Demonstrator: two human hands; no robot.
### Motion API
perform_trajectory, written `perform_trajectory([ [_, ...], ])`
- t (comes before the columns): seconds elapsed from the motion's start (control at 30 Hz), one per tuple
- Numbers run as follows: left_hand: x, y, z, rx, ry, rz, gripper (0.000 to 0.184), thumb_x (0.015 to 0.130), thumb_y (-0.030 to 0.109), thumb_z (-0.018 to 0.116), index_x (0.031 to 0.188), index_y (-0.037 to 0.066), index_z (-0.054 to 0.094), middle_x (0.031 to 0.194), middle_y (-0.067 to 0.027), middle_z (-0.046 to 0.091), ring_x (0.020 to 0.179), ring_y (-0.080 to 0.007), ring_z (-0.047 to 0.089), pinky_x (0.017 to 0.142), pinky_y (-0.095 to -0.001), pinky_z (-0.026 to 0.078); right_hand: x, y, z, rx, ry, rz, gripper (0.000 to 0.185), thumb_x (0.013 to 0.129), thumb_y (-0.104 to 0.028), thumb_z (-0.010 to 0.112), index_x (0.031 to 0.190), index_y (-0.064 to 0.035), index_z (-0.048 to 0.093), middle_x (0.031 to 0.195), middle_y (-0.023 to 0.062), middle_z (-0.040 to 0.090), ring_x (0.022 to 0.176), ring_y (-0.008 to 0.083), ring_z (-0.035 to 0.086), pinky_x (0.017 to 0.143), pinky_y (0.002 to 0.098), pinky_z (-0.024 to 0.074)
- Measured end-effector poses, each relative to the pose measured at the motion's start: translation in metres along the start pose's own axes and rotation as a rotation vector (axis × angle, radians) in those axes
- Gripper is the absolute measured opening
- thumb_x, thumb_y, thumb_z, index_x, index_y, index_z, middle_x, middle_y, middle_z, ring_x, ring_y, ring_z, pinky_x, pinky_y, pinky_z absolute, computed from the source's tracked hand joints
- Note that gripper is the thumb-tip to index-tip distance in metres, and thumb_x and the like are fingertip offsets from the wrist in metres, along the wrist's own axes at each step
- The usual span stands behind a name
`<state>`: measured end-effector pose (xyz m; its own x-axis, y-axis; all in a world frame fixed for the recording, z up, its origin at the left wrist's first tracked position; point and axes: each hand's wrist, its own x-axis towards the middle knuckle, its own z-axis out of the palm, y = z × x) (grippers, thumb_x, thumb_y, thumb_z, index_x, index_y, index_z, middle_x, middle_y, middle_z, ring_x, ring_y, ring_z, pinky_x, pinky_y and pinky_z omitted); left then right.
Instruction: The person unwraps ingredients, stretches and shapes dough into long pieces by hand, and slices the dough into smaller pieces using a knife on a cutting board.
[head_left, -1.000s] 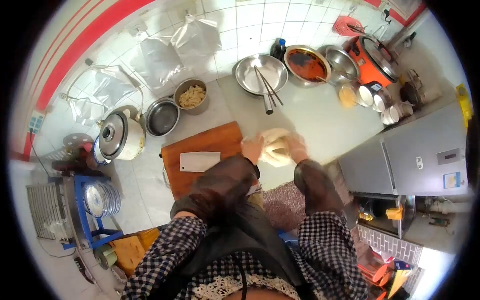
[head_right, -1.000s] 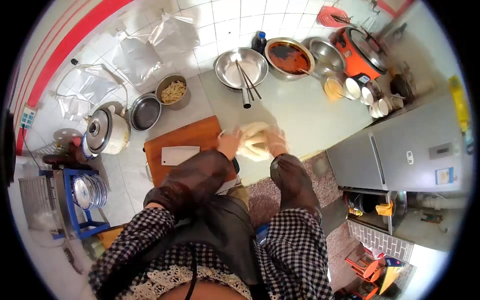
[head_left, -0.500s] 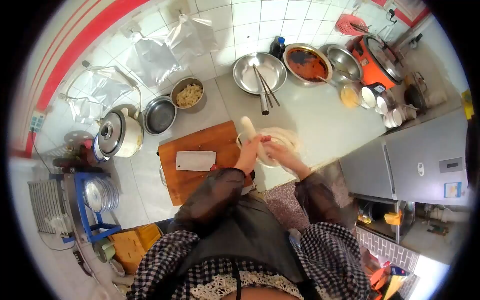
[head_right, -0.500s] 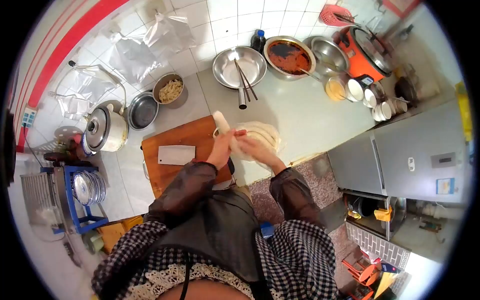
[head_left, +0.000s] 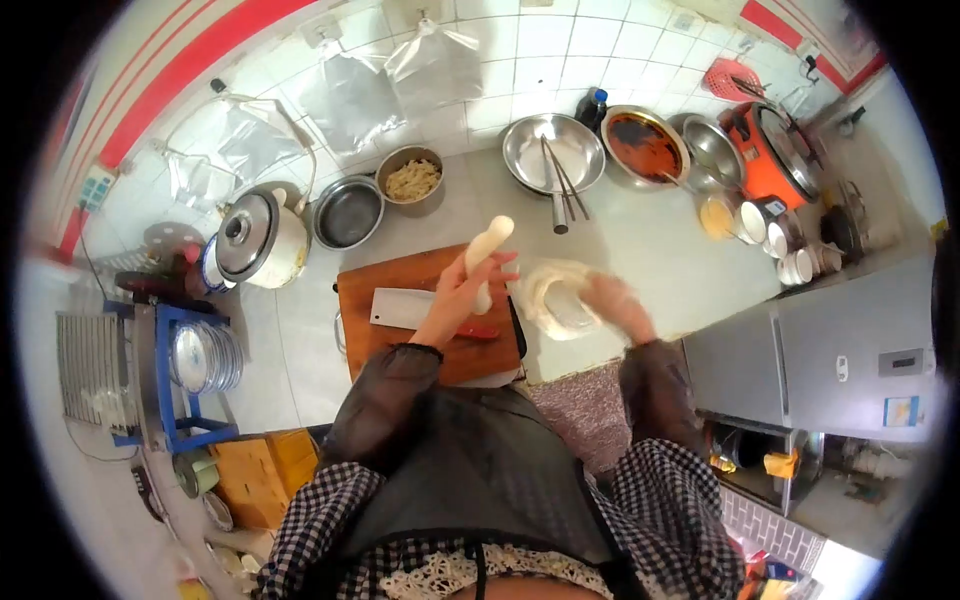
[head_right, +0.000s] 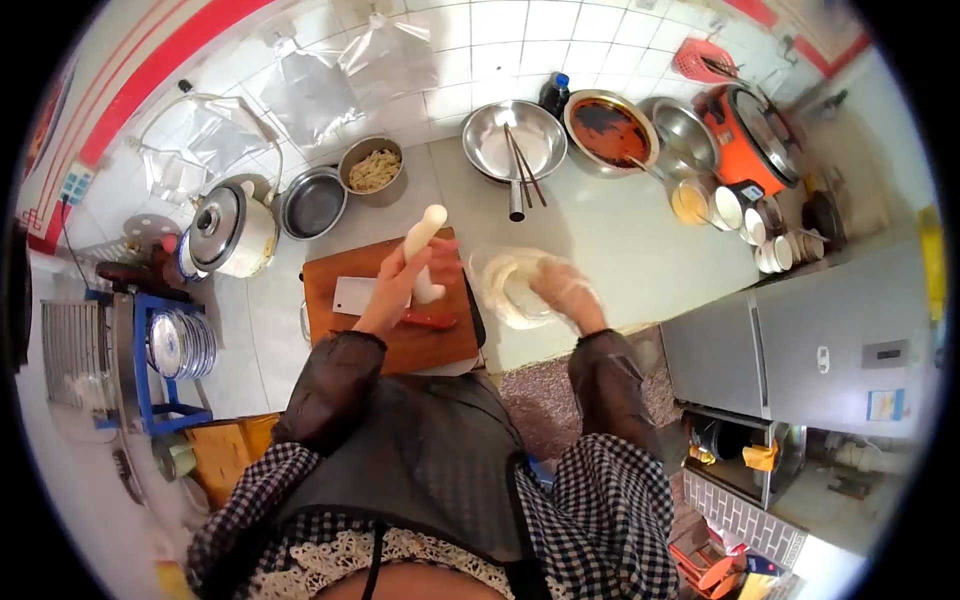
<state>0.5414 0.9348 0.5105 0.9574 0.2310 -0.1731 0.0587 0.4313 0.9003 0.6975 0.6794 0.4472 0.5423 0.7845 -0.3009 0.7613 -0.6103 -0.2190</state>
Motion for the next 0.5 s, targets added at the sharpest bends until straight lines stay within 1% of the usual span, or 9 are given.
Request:
perform_trajectory([
  [0.1,0.004,-0.014,0.009,0.266,-0.087,0.070,0.040,0.102,0.019,0.051,0.138,0.003,0.045,0.120,-0.0049,0.063,0.102,-0.0130,0.060,0.086,-0.0278,0.050,-0.022,-0.069,-0.116,0.240,-0.185,0.240,0.030,0.093,-0.026,0.056,0.114,-0.0076,0.066,0.116,0.0198,0.063,0.102,0.0359,0.062,0.089,0.0423,0.0490],
  [0.13,-0.006,-0.013,0.010,0.257,-0.195,0.068,0.044,0.101,0.018,0.052,0.141,0.003,0.043,0.124,-0.0028,0.059,0.106,-0.0119,0.056,0.090,-0.0274,0.047,-0.032,-0.082,-0.124,0.534,0.004,-0.070,0.031,0.093,-0.027,0.058,0.116,-0.0071,0.064,0.111,0.0181,0.064,0.101,0.0332,0.063,0.087,0.0409,0.0502],
  [0.2,-0.023,0.001,0.023,0.249,-0.246,0.239,0.048,0.097,0.017,0.058,0.141,0.004,0.044,0.126,-0.0034,0.057,0.108,-0.0124,0.054,0.092,-0.0280,0.045,-0.038,-0.109,-0.140,0.820,0.189,-0.405,0.033,0.092,-0.028,0.061,0.117,-0.0067,0.062,0.106,0.0164,0.064,0.099,0.0304,0.064,0.085,0.0395,0.0513],
  [0.27,-0.040,0.013,-0.001,0.176,-0.271,0.177,0.052,0.094,0.017,0.062,0.141,0.004,0.044,0.126,-0.0041,0.057,0.109,-0.0126,0.054,0.093,-0.0280,0.045,-0.028,-0.148,-0.152,1.001,0.154,-0.206,0.033,0.091,-0.023,0.065,0.119,-0.0057,0.058,0.098,0.0099,0.062,0.100,0.0210,0.061,0.080,0.0357,0.0519],
  [0.3,-0.049,0.021,-0.018,0.098,-0.311,0.106,0.056,0.091,0.016,0.067,0.141,0.004,0.044,0.127,-0.0048,0.057,0.109,-0.0128,0.055,0.094,-0.0281,0.045,-0.011,-0.155,-0.143,1.312,0.079,-0.424,0.032,0.090,-0.014,0.067,0.119,-0.0049,0.057,0.098,0.0060,0.060,0.096,0.0154,0.059,0.078,0.0334,0.0516],
  [0.37,-0.083,0.074,-0.030,0.613,-0.092,0.150,0.057,0.086,0.015,0.072,0.136,0.002,0.048,0.123,-0.0063,0.059,0.109,-0.0124,0.056,0.093,-0.0292,0.047,0.008,-0.175,-0.124,1.465,0.053,-0.406,0.031,0.089,-0.012,0.066,0.118,-0.0040,0.057,0.101,0.0077,0.060,0.094,0.0156,0.059,0.078,0.0328,0.0513],
  [0.4,-0.097,0.099,-0.045,0.599,-0.022,-0.031,0.054,0.086,0.014,0.072,0.133,0.001,0.050,0.120,-0.0062,0.061,0.106,-0.0123,0.058,0.090,-0.0290,0.048,0.018,-0.185,-0.110,1.623,0.043,-0.371,0.030,0.089,-0.011,0.066,0.117,-0.0031,0.058,0.104,0.0094,0.059,0.092,0.0159,0.059,0.079,0.0322,0.0510],
  [0.43,-0.110,0.120,-0.063,0.580,0.044,-0.210,0.050,0.085,0.013,0.072,0.130,0.001,0.053,0.116,-0.0062,0.063,0.104,-0.0122,0.060,0.088,-0.0288,0.050,0.042,-0.188,-0.070,1.302,0.100,-0.338,0.028,0.089,-0.010,0.063,0.115,-0.0023,0.058,0.107,0.0113,0.059,0.092,0.0186,0.059,0.080,0.0311,0.0504],
  [0.5,-0.131,0.132,-0.093,0.759,0.155,0.032,0.042,0.088,0.010,0.068,0.127,0.001,0.054,0.100,-0.0041,0.067,0.076,-0.0096,0.063,0.063,-0.0255,0.052,0.088,-0.198,0.027,0.555,0.127,-0.263,0.025,0.089,-0.010,0.058,0.112,-0.0018,0.057,0.113,0.0155,0.057,0.092,0.0265,0.061,0.082,0.0328,0.0503],
])
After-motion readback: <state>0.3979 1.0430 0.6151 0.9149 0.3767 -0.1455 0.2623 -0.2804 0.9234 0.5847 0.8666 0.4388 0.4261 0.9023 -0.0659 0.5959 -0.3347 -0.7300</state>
